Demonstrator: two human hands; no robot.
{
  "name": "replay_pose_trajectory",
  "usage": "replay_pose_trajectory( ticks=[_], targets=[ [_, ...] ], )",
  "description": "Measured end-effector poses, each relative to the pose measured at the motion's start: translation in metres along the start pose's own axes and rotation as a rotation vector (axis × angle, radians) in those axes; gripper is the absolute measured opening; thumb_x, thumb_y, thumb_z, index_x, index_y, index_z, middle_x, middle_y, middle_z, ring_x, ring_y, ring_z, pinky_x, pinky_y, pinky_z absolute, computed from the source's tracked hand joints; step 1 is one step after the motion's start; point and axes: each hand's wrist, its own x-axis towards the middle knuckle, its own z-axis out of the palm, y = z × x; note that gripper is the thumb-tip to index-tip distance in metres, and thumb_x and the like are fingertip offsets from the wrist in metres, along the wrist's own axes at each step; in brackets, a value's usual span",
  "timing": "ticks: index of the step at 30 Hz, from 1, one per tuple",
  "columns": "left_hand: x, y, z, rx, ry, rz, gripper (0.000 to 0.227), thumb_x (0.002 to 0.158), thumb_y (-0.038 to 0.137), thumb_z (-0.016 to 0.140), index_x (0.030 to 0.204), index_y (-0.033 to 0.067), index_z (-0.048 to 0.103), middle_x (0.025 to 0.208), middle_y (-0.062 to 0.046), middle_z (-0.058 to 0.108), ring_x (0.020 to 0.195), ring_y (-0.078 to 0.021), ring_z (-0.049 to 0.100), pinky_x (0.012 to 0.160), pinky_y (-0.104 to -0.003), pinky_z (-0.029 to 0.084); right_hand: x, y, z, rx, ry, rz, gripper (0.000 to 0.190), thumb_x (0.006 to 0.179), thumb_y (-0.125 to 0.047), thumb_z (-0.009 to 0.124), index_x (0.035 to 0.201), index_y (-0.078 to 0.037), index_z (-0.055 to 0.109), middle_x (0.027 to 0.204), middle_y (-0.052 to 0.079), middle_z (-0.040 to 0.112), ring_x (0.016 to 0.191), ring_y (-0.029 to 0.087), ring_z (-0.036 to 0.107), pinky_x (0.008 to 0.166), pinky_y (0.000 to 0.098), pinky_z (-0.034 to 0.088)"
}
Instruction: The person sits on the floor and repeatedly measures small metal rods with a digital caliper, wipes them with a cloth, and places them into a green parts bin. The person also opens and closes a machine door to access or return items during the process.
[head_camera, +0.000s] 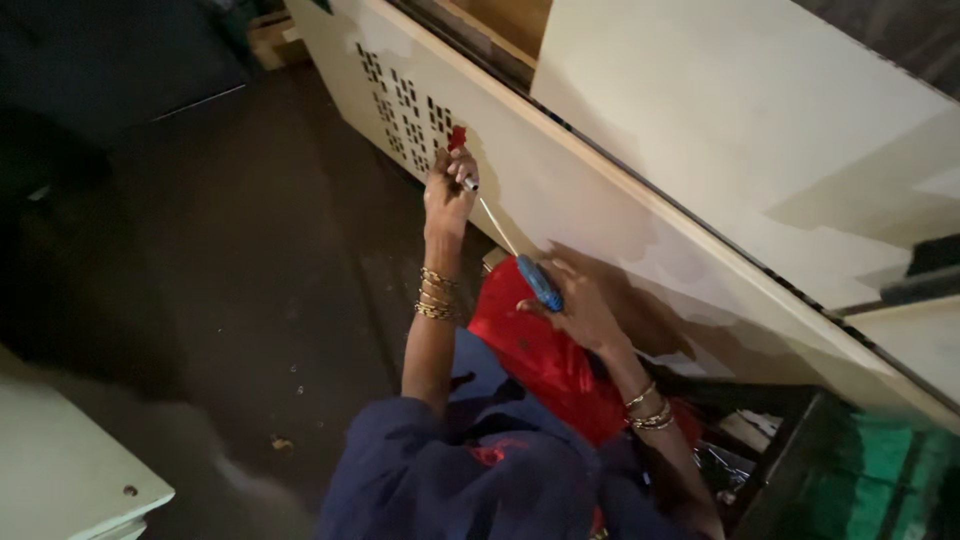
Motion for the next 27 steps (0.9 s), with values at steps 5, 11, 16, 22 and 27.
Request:
replay_pose_trajectory(
  ticks=[5, 11, 16, 22, 27],
  targets=[
    [-0.004, 0.009, -0.004, 0.026, 0.052, 0.072, 0.023, 0.114, 0.022, 0.041, 0.100, 0.0030, 0.041, 0.075, -0.010, 0.051, 0.057, -0.0124, 0.040, 0.050, -0.024, 0.037, 0.017, -0.004, 0.000, -0.026, -0.032, -0.042, 0.070, 0.082, -0.050, 0.078, 0.127, 0.001, 0.064, 0.086, 0.017, 0.065, 0.064, 0.028, 0.060, 0.063, 0.0412, 0.052],
    [-0.004, 0.007, -0.009, 0.036, -0.021, 0.021, 0.022, 0.114, 0.019, 0.039, 0.095, 0.0085, 0.040, 0.074, -0.008, 0.052, 0.055, -0.0110, 0.040, 0.046, -0.022, 0.037, 0.027, -0.003, 0.002, -0.021, -0.182, 0.206, 0.065, 0.086, -0.057, 0.067, 0.123, -0.004, 0.063, 0.058, 0.010, 0.061, 0.049, 0.023, 0.065, 0.061, 0.0368, 0.057],
    [-0.012, -0.009, -0.015, 0.129, -0.088, 0.019, 0.020, 0.113, 0.022, 0.045, 0.102, 0.0055, 0.046, 0.068, -0.005, 0.048, 0.052, -0.0104, 0.037, 0.042, -0.021, 0.035, 0.036, 0.004, 0.015, -0.208, 0.070, -0.017, 0.053, 0.093, -0.057, 0.067, 0.095, -0.005, 0.065, 0.068, 0.011, 0.060, 0.058, 0.029, 0.063, 0.057, 0.0442, 0.051],
    [-0.010, -0.017, -0.007, 0.030, -0.106, -0.006, 0.024, 0.112, 0.025, 0.046, 0.096, 0.0070, 0.041, 0.073, -0.003, 0.044, 0.056, -0.0095, 0.035, 0.047, -0.023, 0.034, 0.036, 0.005, 0.015, -0.259, 0.179, -0.058, 0.056, 0.093, -0.060, 0.066, 0.084, -0.005, 0.063, 0.068, 0.013, 0.062, 0.065, 0.036, 0.065, 0.058, 0.0472, 0.050],
    [-0.022, -0.028, -0.007, 0.170, -0.216, -0.016, 0.016, 0.108, 0.021, 0.051, 0.106, 0.0054, 0.046, 0.082, -0.003, 0.048, 0.065, -0.0103, 0.039, 0.056, -0.023, 0.039, 0.026, 0.016, 0.013, -0.352, 0.078, 0.074, 0.057, 0.088, -0.064, 0.071, 0.094, -0.007, 0.068, 0.073, 0.014, 0.067, 0.068, 0.035, 0.068, 0.065, 0.0452, 0.054]
  ],
)
